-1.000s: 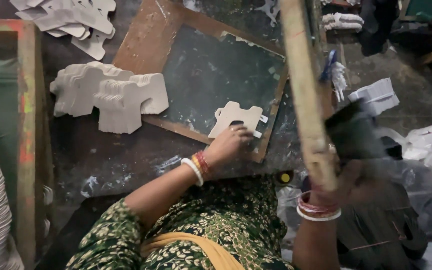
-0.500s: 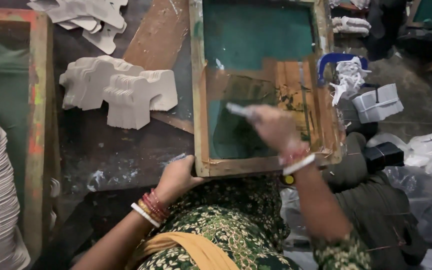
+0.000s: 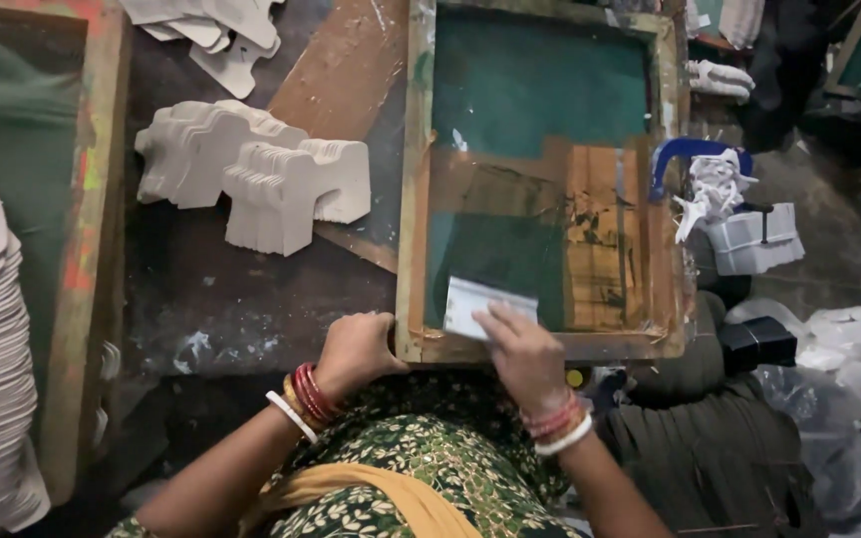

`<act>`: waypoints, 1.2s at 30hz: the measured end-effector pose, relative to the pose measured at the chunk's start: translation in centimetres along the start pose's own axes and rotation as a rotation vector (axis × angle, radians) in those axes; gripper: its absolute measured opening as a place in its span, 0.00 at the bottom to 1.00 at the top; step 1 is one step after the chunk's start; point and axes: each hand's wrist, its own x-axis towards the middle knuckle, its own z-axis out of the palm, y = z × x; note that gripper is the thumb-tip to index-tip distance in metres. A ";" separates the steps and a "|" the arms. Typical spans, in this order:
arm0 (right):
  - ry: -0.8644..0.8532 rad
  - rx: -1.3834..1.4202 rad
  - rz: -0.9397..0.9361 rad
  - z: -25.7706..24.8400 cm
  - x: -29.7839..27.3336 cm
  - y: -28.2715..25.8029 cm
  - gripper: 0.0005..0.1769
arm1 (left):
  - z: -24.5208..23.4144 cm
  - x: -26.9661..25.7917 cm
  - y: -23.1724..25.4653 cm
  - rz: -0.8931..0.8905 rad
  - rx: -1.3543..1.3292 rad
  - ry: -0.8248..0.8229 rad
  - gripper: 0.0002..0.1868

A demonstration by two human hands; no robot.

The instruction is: The person performs screen printing by placing a white plastic piece onto a screen and using a squeegee to press down and pull the material through the mesh. The person repeatedly lifts the squeegee and repositions the plastic piece to continue the printing process.

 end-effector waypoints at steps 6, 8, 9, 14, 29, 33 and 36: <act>0.033 0.093 0.046 -3.1 -0.8 -1.0 0.15 | -2.6 -1.9 1.7 0.055 -0.261 0.033 0.30; 0.282 0.256 0.068 -5.3 -0.6 -2.2 0.12 | -4.5 -3.1 3.7 0.143 -0.393 -0.013 0.29; 0.526 0.418 0.090 -6.4 -0.4 -2.7 0.12 | -5.4 -3.7 4.8 0.231 -0.528 -0.066 0.28; 0.905 0.219 0.084 -5.7 -4.0 5.0 0.19 | -3.2 1.9 6.2 0.441 -1.021 -0.174 0.17; 1.016 -0.741 0.013 -6.0 -10.7 15.7 0.31 | -7.2 14.5 0.1 0.169 -0.667 0.587 0.11; 0.853 -0.944 0.191 -6.5 -11.2 14.9 0.35 | -9.0 10.4 -4.0 0.272 -0.241 0.856 0.23; 0.877 -0.683 0.115 -8.7 -8.7 11.8 0.27 | -7.7 10.8 -6.4 0.457 0.182 0.841 0.22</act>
